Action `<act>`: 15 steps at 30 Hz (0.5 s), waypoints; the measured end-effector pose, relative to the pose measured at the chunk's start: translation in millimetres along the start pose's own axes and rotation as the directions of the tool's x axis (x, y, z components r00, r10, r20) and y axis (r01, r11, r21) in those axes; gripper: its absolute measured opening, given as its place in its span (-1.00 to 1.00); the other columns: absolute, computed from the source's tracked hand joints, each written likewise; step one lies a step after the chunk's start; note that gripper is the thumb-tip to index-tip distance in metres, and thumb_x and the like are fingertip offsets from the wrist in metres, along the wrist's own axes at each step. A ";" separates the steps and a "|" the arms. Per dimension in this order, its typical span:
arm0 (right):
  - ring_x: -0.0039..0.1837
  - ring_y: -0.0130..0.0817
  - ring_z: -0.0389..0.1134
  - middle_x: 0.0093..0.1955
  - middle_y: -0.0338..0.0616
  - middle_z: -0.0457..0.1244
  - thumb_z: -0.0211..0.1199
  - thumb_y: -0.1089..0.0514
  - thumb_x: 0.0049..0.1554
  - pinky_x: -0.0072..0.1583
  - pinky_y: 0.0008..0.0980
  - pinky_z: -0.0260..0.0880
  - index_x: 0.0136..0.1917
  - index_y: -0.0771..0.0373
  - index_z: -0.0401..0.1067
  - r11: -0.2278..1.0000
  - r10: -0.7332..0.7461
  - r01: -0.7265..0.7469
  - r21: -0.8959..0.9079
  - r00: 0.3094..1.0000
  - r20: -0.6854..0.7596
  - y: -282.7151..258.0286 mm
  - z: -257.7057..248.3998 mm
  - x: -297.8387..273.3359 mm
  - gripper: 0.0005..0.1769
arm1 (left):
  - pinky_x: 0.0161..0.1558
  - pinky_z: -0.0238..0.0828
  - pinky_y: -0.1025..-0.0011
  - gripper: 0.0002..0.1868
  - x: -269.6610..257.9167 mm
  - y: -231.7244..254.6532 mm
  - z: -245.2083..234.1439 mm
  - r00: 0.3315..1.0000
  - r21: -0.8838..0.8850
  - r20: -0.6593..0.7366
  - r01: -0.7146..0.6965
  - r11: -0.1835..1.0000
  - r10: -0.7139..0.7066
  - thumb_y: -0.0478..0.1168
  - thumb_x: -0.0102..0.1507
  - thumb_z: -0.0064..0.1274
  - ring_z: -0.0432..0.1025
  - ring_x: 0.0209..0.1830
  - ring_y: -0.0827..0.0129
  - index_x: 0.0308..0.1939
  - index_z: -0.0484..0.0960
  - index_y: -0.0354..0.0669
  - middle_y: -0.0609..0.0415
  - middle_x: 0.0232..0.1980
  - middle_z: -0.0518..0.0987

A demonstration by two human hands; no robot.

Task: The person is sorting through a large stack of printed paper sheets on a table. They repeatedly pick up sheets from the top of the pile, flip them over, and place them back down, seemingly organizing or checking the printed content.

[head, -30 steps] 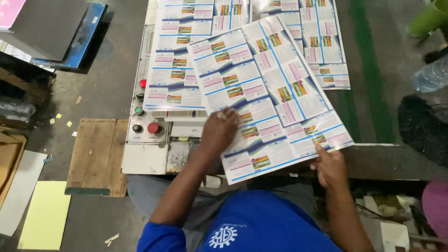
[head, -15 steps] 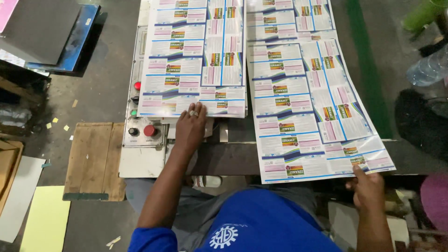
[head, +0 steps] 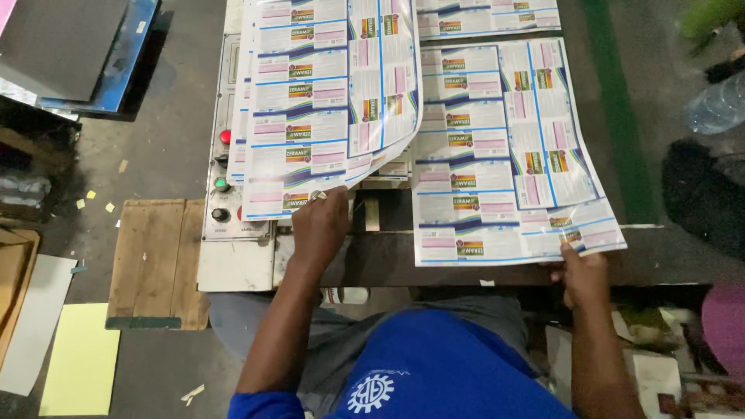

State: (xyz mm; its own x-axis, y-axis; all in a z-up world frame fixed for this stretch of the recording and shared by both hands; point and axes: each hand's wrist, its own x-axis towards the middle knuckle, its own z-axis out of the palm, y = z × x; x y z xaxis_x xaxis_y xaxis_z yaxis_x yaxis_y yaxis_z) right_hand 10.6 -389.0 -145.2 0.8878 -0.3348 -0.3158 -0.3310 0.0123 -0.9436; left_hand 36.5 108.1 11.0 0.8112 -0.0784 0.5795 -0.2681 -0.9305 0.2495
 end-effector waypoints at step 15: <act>-0.15 -0.33 0.44 0.07 0.06 0.42 0.11 0.12 0.30 -0.27 -0.46 0.31 0.53 0.20 0.19 0.992 0.089 -0.100 0.081 0.988 0.125 -32.1 69.7 -11.5 -0.45 | -0.28 0.52 0.17 -0.76 -17.2 48.3 -9.0 0.998 -0.291 -0.009 -0.059 0.955 0.059 -0.36 0.27 0.14 0.59 -0.29 0.01 0.03 0.63 -0.23 -0.16 -0.05 0.68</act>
State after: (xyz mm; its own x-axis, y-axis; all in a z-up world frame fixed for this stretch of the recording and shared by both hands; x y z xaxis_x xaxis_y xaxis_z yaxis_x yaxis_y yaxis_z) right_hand 33.3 -319.8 -118.3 0.8875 -0.2124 -0.4089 -0.3911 0.1218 -0.9122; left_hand 5.0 67.7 20.1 0.7893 -0.1298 0.6001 -0.4549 -0.7800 0.4297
